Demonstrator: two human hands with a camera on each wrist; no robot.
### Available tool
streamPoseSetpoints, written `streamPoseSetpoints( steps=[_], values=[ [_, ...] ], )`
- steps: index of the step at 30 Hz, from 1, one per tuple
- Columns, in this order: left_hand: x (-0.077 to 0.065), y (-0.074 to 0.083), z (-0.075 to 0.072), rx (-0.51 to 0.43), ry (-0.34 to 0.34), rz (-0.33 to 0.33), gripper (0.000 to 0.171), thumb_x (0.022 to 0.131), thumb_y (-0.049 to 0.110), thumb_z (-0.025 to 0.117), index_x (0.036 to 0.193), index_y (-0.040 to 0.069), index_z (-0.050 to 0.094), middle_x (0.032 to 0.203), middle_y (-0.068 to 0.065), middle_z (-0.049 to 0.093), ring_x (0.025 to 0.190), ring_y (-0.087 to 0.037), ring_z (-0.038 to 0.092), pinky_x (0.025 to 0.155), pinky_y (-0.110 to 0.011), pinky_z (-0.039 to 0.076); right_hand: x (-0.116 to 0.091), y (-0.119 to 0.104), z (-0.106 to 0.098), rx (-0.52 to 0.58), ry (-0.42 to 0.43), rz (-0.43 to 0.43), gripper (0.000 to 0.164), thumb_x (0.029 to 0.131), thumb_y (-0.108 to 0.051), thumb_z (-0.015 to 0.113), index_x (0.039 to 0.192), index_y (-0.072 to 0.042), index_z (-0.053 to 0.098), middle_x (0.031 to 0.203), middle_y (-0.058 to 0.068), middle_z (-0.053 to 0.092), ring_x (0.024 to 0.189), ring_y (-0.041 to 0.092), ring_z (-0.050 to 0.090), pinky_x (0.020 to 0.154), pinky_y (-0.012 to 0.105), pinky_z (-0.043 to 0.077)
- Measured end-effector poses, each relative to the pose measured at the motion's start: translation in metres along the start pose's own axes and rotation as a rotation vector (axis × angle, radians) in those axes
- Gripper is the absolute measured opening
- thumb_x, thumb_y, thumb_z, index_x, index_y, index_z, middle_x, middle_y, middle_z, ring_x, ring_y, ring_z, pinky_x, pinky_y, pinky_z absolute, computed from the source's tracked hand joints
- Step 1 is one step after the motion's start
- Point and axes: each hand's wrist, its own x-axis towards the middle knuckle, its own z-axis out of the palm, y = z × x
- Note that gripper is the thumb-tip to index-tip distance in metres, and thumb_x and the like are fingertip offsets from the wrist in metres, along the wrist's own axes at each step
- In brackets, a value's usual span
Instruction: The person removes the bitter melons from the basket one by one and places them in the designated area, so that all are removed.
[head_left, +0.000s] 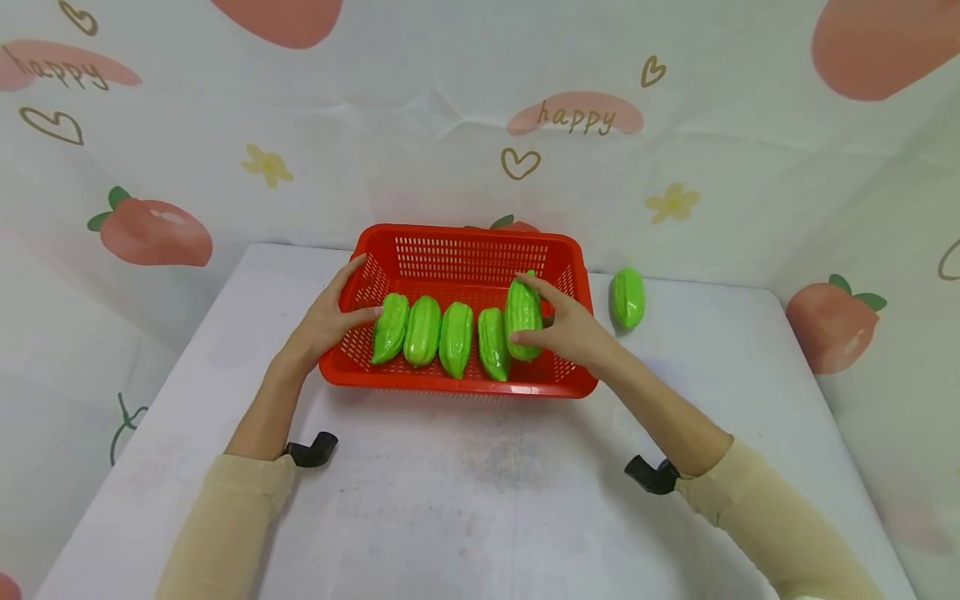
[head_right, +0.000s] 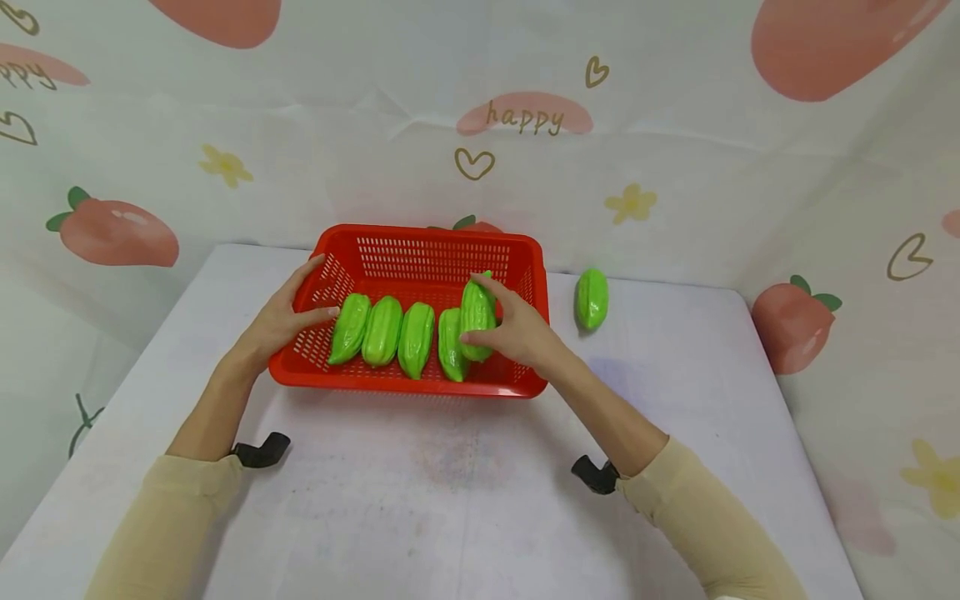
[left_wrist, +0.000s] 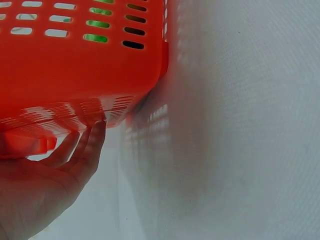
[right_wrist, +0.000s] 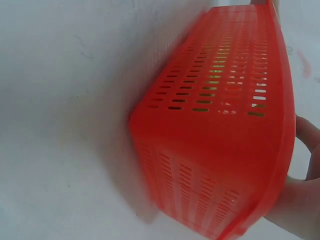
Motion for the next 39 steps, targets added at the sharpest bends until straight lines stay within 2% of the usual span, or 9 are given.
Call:
streamPoseSetpoints(
  steps=[7, 14, 20, 27, 33, 39],
  values=[
    [0.0, 0.001, 0.0, -0.003, 0.003, -0.008, 0.089, 0.093, 0.026, 0.068, 0.16, 0.037, 0.011, 0.163, -0.007, 0.018, 0.137, -0.034, 0.031, 0.109, -0.057, 0.035, -0.005, 0.002, -0.008, 0.023, -0.003, -0.021, 0.085, 0.084, -0.022, 0.08, 0.153, -0.039, 0.033, 0.138, 0.007, 0.05, 0.115, 0.032, 0.059, 0.087, 0.042, 0.055],
    [0.0, 0.002, -0.001, -0.01, 0.006, -0.014, 0.092, 0.092, 0.026, 0.068, 0.159, 0.042, 0.007, 0.164, -0.005, 0.016, 0.138, -0.033, 0.031, 0.109, -0.057, 0.034, -0.012, 0.006, -0.021, 0.018, -0.002, -0.043, 0.086, 0.085, -0.025, 0.078, 0.155, -0.036, 0.03, 0.15, 0.006, 0.04, 0.122, 0.033, 0.052, 0.091, 0.047, 0.052],
    [-0.001, 0.003, 0.0, 0.007, 0.012, 0.001, 0.091, 0.093, 0.025, 0.068, 0.16, 0.038, 0.008, 0.165, -0.005, 0.015, 0.141, -0.034, 0.026, 0.112, -0.059, 0.029, -0.014, 0.01, -0.032, 0.049, -0.007, -0.07, 0.085, 0.087, -0.021, 0.077, 0.157, -0.031, 0.029, 0.151, 0.007, 0.038, 0.122, 0.037, 0.053, 0.092, 0.047, 0.053],
    [-0.001, 0.002, 0.0, -0.007, 0.013, 0.004, 0.088, 0.094, 0.026, 0.066, 0.16, 0.036, 0.009, 0.163, -0.007, 0.017, 0.139, -0.034, 0.029, 0.11, -0.059, 0.032, -0.02, 0.015, -0.046, 0.076, -0.019, -0.05, 0.084, 0.088, -0.028, 0.076, 0.157, -0.035, 0.028, 0.149, 0.007, 0.038, 0.128, 0.037, 0.049, 0.096, 0.05, 0.05],
    [-0.003, 0.001, 0.0, 0.006, 0.021, 0.005, 0.087, 0.094, 0.027, 0.065, 0.16, 0.036, 0.009, 0.163, -0.008, 0.017, 0.139, -0.035, 0.029, 0.11, -0.06, 0.031, -0.025, 0.024, -0.055, 0.107, -0.026, -0.051, 0.082, 0.09, -0.028, 0.074, 0.157, -0.036, 0.027, 0.154, 0.005, 0.031, 0.13, 0.038, 0.048, 0.099, 0.051, 0.047],
    [-0.002, 0.001, 0.001, -0.038, 0.013, -0.006, 0.087, 0.095, 0.023, 0.065, 0.16, 0.037, 0.008, 0.163, -0.009, 0.018, 0.137, -0.036, 0.034, 0.107, -0.057, 0.037, -0.029, 0.028, -0.066, 0.071, -0.027, -0.048, 0.085, 0.088, -0.032, 0.076, 0.156, -0.039, 0.026, 0.154, 0.007, 0.029, 0.131, 0.036, 0.048, 0.099, 0.052, 0.046]
  ],
)
